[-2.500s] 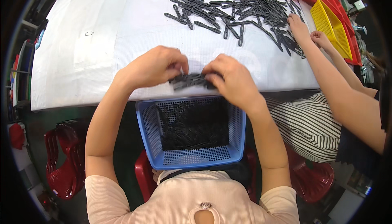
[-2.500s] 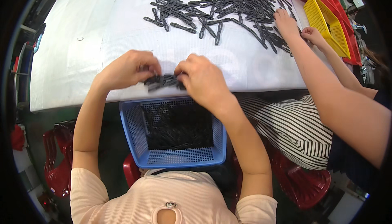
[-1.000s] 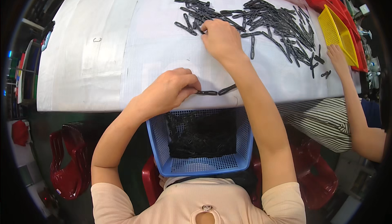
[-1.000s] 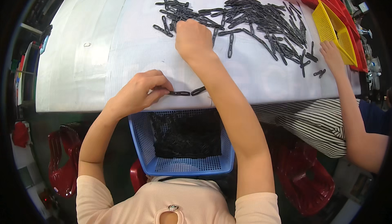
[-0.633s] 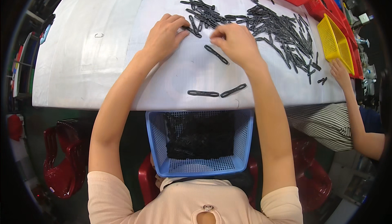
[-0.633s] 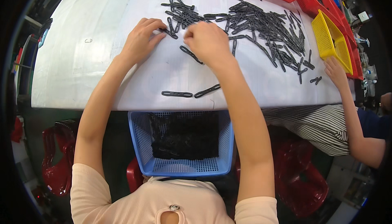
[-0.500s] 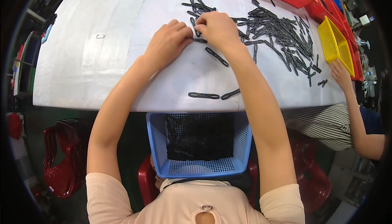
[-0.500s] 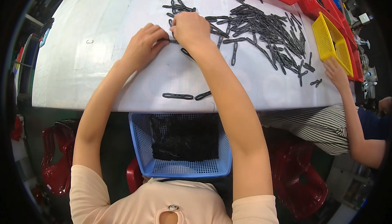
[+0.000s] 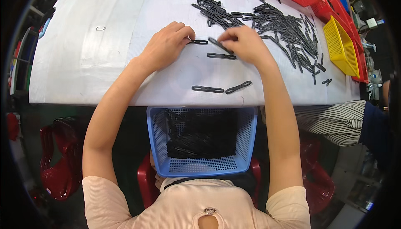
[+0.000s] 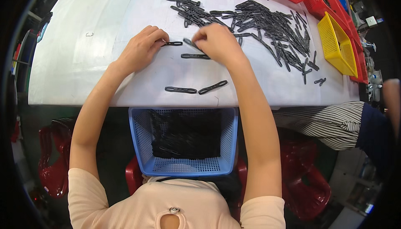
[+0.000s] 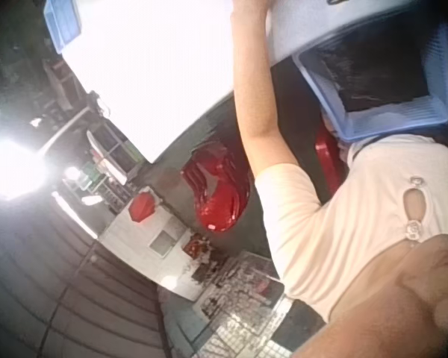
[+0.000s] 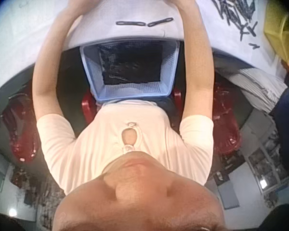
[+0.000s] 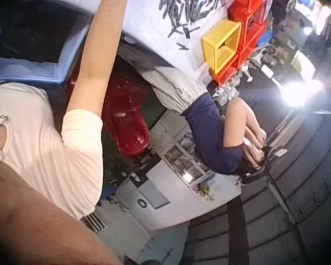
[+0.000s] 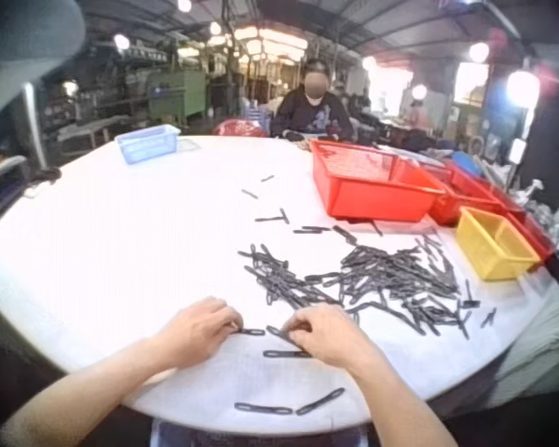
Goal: The person sorts black plastic components on a white table by picking them from a blue basket and arranging them into lines.
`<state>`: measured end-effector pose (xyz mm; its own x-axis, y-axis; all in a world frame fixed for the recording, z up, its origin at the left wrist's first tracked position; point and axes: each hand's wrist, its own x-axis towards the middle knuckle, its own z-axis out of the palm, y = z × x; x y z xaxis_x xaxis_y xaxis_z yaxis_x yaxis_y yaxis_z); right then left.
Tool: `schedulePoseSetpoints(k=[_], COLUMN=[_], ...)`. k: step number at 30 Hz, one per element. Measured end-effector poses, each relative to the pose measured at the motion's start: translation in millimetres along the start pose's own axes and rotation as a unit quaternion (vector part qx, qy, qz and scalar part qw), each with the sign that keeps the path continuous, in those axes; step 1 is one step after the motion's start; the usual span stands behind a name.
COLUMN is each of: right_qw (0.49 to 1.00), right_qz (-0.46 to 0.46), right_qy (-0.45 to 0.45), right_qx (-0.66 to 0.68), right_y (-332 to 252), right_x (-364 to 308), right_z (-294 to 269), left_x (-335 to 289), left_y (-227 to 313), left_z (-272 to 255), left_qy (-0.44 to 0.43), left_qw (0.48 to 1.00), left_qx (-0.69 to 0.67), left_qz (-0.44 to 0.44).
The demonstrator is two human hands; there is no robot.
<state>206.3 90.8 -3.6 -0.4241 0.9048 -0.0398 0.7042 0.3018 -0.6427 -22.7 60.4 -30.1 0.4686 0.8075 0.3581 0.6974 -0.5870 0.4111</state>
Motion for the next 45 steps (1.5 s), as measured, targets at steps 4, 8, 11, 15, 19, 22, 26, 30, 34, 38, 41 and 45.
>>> schedulePoseSetpoints(k=[4,8,11,15,19,22,26,30,34,38,41,45], right_qw=[0.999,0.998,0.994,0.990,0.977,0.955,0.951,0.984,0.986,0.960,0.946,0.908], right_qz=[-0.028,-0.008,0.019,0.065,0.121,0.149,0.139,0.144,0.089,-0.013,-0.077,-0.130], right_qy=[-0.041,-0.005,0.104,0.127,0.166,0.219,0.202,0.101,0.133,0.205,0.211,0.259], right_qx=[0.002,0.065,0.024,-0.022,-0.061,-0.137,-0.188,0.015,-0.056,-0.190,-0.232,-0.303], right_y=[-2.4,2.0,21.0,28.2,27.2,33.3,35.5,25.6,39.0,76.1,77.3,72.4], right_x=[-38.3,-49.3,-44.6,-48.3,-58.7,-62.1,-66.4,-80.1,-62.1,-40.7,-41.4,-50.8], right_z=[6.0,-5.8,-21.7,-27.2,-19.2,-15.6,-15.7,-20.0,-30.1,-41.4,-34.8,-13.3], left_x=[2.2,14.1,28.8,45.3,58.2,68.8,69.7,42.0,35.7,51.5,62.7,77.4], left_y=[-0.7,17.2,20.2,30.2,48.6,48.3,53.4,59.6,65.1,71.9,61.0,40.2], left_z=[-9.3,-21.0,-4.2,24.9,45.0,56.4,56.4,22.7,15.7,16.3,27.2,49.7], left_qy=[-0.042,-0.191,-0.106,-0.021,-0.029,-0.051,-0.073,-0.176,-0.172,-0.153,-0.031,0.028], left_qw=[0.997,0.972,0.991,0.996,0.987,0.978,0.979,0.964,0.980,0.988,0.999,0.986], left_qx=[-0.054,-0.127,-0.079,-0.077,-0.097,-0.080,-0.087,-0.195,-0.099,-0.013,-0.018,-0.006], left_qz=[-0.023,-0.050,-0.015,0.038,0.125,0.184,0.170,0.023,0.001,-0.018,0.017,0.167])
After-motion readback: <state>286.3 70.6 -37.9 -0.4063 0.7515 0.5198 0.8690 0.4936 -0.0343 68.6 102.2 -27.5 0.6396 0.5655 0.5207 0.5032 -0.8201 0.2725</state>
